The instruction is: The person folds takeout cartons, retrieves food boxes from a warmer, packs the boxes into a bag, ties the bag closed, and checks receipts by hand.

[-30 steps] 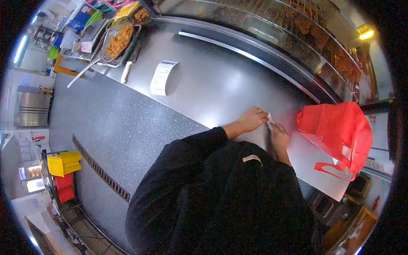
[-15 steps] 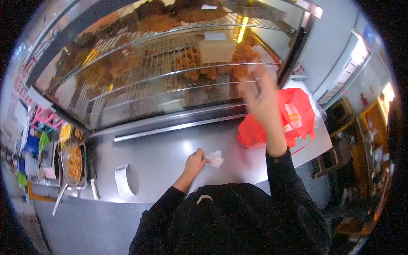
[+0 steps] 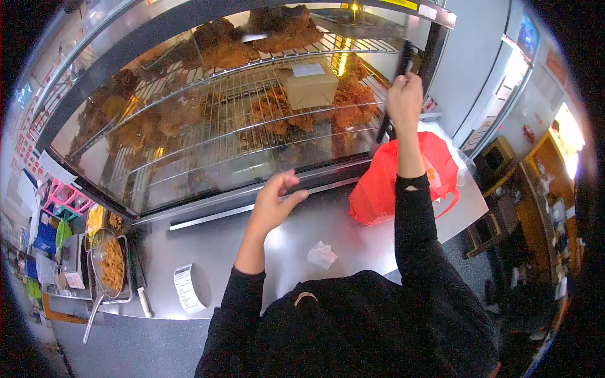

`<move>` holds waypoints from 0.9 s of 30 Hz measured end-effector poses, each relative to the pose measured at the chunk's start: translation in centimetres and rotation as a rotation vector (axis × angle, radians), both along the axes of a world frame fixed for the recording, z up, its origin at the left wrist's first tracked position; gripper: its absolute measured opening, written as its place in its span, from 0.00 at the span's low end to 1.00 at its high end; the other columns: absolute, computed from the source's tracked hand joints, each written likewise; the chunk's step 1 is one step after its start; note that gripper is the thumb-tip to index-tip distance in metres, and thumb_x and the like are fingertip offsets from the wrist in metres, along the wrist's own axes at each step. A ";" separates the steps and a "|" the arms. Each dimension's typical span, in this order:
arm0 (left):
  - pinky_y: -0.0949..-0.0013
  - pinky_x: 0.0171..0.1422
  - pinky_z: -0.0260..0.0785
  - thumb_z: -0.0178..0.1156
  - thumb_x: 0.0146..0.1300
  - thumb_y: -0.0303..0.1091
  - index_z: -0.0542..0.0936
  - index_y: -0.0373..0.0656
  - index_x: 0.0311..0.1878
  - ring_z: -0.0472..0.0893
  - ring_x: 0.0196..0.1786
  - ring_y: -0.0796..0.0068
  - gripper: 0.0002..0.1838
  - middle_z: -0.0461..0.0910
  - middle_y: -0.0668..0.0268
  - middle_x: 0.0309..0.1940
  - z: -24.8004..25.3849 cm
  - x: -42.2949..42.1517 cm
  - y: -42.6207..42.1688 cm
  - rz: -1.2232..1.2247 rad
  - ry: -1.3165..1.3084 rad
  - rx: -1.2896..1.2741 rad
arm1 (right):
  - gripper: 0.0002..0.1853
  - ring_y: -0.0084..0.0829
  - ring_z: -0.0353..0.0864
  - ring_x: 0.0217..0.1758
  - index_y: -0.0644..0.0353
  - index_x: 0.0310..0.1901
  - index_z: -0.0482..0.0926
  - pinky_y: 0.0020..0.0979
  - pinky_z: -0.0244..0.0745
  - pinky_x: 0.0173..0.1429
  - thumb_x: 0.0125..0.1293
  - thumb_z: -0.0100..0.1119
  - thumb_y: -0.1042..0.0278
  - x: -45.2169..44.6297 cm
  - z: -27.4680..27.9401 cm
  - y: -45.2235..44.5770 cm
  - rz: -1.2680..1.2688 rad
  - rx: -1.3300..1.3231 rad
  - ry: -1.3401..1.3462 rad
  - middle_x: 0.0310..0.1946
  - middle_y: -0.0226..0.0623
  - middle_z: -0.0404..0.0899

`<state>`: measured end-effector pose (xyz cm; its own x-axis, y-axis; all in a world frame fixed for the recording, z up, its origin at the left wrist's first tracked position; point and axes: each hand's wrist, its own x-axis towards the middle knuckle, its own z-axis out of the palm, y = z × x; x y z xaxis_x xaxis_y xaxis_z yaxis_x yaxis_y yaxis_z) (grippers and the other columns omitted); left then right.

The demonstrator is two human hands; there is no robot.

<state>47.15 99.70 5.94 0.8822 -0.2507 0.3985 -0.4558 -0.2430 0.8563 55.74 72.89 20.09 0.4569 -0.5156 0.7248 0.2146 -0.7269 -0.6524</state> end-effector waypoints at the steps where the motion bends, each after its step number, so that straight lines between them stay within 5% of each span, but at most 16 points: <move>1: 0.71 0.46 0.66 0.65 0.48 0.35 0.71 0.39 0.47 0.74 0.45 0.70 0.23 0.75 0.63 0.42 1.5 0.6 -1.2 0.000 -0.065 -0.015 | 0.16 0.51 0.71 0.43 0.71 0.45 0.67 0.41 0.64 0.49 0.60 0.43 0.66 -0.5 0.0 1.1 0.054 -0.012 0.003 0.39 0.56 0.72; 7: 0.67 0.47 0.67 0.61 0.51 0.33 0.67 0.40 0.52 0.73 0.47 0.65 0.24 0.71 0.58 0.46 6.9 4.1 -6.1 0.150 -0.353 -0.051 | 0.13 0.38 0.77 0.36 0.65 0.42 0.71 0.31 0.69 0.42 0.58 0.51 0.68 -2.2 -0.3 4.0 0.760 0.275 0.155 0.32 0.46 0.76; 10: 0.67 0.46 0.68 0.55 0.54 0.28 0.69 0.39 0.50 0.75 0.42 0.65 0.18 0.71 0.56 0.45 7.7 5.0 -5.6 0.241 -0.416 -0.091 | 0.07 0.34 0.78 0.32 0.62 0.31 0.78 0.30 0.71 0.38 0.55 0.53 0.68 -6.2 -0.7 4.7 0.737 -0.169 0.399 0.28 0.43 0.78; 14: 0.72 0.42 0.69 0.52 0.56 0.25 0.72 0.39 0.47 0.75 0.39 0.71 0.14 0.72 0.58 0.42 8.4 4.8 -3.3 0.297 -0.364 -0.096 | 0.08 0.38 0.78 0.27 0.59 0.21 0.80 0.34 0.73 0.35 0.47 0.58 0.64 -8.5 -8.4 6.4 1.036 -0.584 0.615 0.22 0.42 0.78; 18: 0.74 0.40 0.70 0.52 0.57 0.26 0.73 0.38 0.47 0.76 0.40 0.73 0.13 0.73 0.59 0.41 8.1 4.7 -3.3 0.285 -0.352 -0.141 | 0.14 0.43 0.76 0.28 0.58 0.23 0.76 0.41 0.70 0.34 0.42 0.62 0.55 -10.7 -20.6 7.5 0.927 -0.776 1.090 0.21 0.41 0.76; 20: 0.74 0.40 0.70 0.52 0.57 0.26 0.73 0.38 0.47 0.76 0.40 0.73 0.13 0.73 0.59 0.41 8.2 4.7 -3.5 0.287 -0.364 -0.149 | 0.15 0.46 0.76 0.32 0.58 0.33 0.77 0.41 0.71 0.39 0.42 0.60 0.61 -11.9 -24.0 7.8 0.911 -0.841 1.289 0.27 0.45 0.77; 23: 0.73 0.41 0.71 0.52 0.57 0.26 0.73 0.38 0.47 0.76 0.39 0.72 0.13 0.73 0.58 0.41 8.3 5.0 -3.5 0.283 -0.350 -0.162 | 0.19 0.48 0.76 0.39 0.61 0.42 0.75 0.41 0.71 0.44 0.43 0.55 0.68 -11.2 -24.9 6.9 1.271 -0.923 1.102 0.35 0.49 0.76; 25: 0.73 0.41 0.70 0.52 0.57 0.26 0.73 0.38 0.46 0.77 0.38 0.72 0.13 0.74 0.58 0.40 8.2 5.1 -3.5 0.280 -0.302 -0.166 | 0.24 0.47 0.74 0.44 0.63 0.48 0.71 0.41 0.69 0.49 0.43 0.50 0.75 -9.8 -16.4 7.8 1.035 -0.843 1.197 0.40 0.52 0.74; 26: 0.73 0.42 0.70 0.51 0.57 0.25 0.73 0.37 0.46 0.77 0.38 0.72 0.13 0.75 0.58 0.40 8.0 5.3 -3.5 0.286 -0.303 -0.173 | 0.22 0.46 0.74 0.44 0.64 0.45 0.72 0.40 0.69 0.49 0.43 0.48 0.78 -9.0 -12.8 8.1 0.810 -0.688 1.002 0.39 0.53 0.74; 27: 0.73 0.42 0.70 0.51 0.57 0.25 0.73 0.37 0.47 0.77 0.37 0.72 0.13 0.75 0.58 0.39 7.7 5.6 -3.5 0.292 -0.303 -0.179 | 0.18 0.47 0.73 0.41 0.64 0.43 0.72 0.40 0.68 0.47 0.46 0.48 0.77 -7.4 -10.2 8.1 0.662 -0.540 0.520 0.36 0.51 0.74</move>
